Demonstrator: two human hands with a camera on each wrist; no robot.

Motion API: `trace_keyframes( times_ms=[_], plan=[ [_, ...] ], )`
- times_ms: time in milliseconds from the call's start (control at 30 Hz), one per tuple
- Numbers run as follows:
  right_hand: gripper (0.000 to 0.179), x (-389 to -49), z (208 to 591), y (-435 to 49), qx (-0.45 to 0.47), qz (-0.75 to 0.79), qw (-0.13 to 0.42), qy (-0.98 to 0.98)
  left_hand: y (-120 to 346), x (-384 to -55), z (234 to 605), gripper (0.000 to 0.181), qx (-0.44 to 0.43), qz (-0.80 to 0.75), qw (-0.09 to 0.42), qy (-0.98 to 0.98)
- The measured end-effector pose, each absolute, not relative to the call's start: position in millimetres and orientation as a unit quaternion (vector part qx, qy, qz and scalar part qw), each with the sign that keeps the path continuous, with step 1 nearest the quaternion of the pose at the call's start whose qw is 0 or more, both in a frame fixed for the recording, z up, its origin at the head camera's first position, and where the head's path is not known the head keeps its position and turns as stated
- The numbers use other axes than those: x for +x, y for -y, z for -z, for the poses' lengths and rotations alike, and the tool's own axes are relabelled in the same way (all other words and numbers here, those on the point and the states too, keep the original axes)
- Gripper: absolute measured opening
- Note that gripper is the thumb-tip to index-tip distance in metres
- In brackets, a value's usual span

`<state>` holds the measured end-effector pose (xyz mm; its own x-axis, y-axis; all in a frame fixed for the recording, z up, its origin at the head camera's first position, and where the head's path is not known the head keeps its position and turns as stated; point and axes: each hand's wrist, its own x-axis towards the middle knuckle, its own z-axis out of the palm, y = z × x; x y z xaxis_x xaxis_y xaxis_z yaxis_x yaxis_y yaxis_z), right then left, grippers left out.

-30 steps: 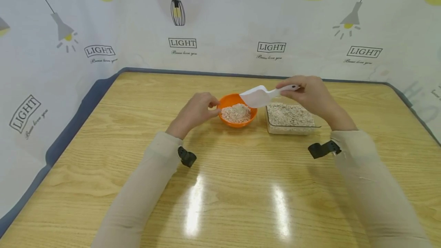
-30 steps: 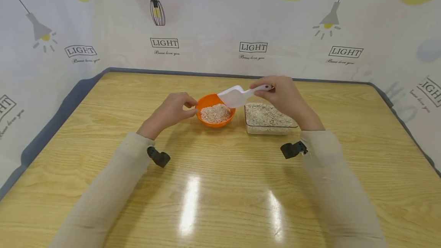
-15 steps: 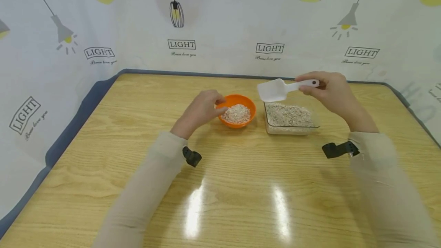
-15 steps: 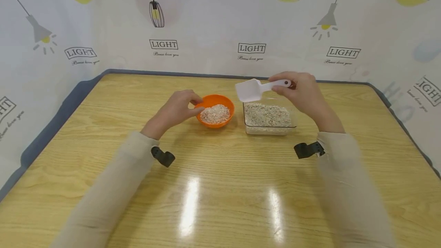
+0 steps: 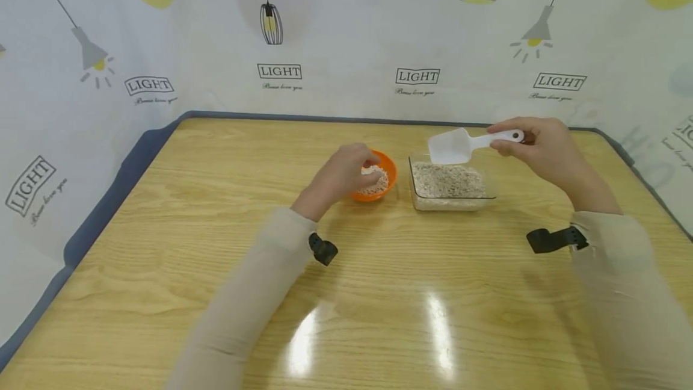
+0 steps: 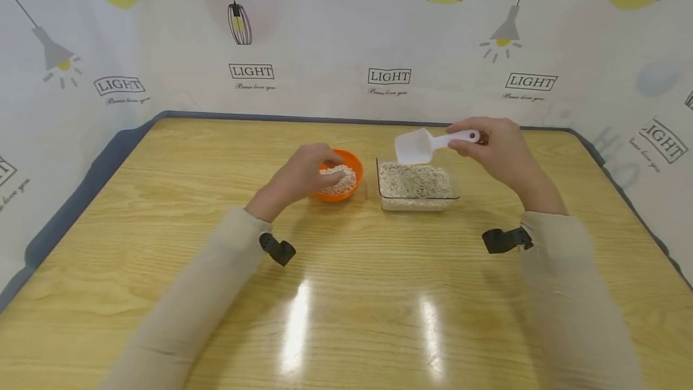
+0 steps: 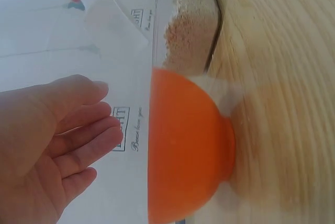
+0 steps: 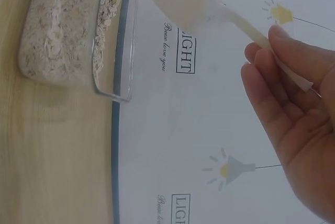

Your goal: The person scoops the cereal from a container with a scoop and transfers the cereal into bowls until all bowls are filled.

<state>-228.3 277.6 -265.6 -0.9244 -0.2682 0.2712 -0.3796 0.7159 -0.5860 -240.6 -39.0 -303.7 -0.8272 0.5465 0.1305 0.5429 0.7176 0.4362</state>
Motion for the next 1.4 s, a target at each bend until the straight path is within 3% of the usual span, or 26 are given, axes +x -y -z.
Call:
trace_keyframes(
  times_ms=[433, 733, 900, 1067, 1400],
  plan=[
    [0.032, -229.9, 271.8, -292.2, 0.149, -0.33, 0.049, 0.931, 5.9, -240.9, 307.9, 0.028, 0.325, -0.241, 0.038, -0.914],
    [0.035, -232.5, 267.0, -303.5, 0.135, -0.298, 0.014, 0.945, -8.4, -242.0, 318.3, 0.014, 0.346, -0.241, 0.036, -0.906],
    [0.038, -233.5, 259.5, -307.0, 0.136, -0.263, -0.014, 0.955, -13.7, -243.0, 320.7, 0.027, 0.352, -0.248, 0.044, -0.901],
    [0.041, -235.2, 251.6, -305.2, 0.141, -0.244, -0.04, 0.959, -16.1, -242.6, 321.3, 0.013, 0.344, -0.242, 0.049, -0.906],
    [0.036, -240.2, 243.2, -296.8, 0.166, -0.21, -0.082, 0.96, -18.6, -242.7, 321.8, 0.014, 0.335, -0.237, 0.052, -0.91]
  ],
)
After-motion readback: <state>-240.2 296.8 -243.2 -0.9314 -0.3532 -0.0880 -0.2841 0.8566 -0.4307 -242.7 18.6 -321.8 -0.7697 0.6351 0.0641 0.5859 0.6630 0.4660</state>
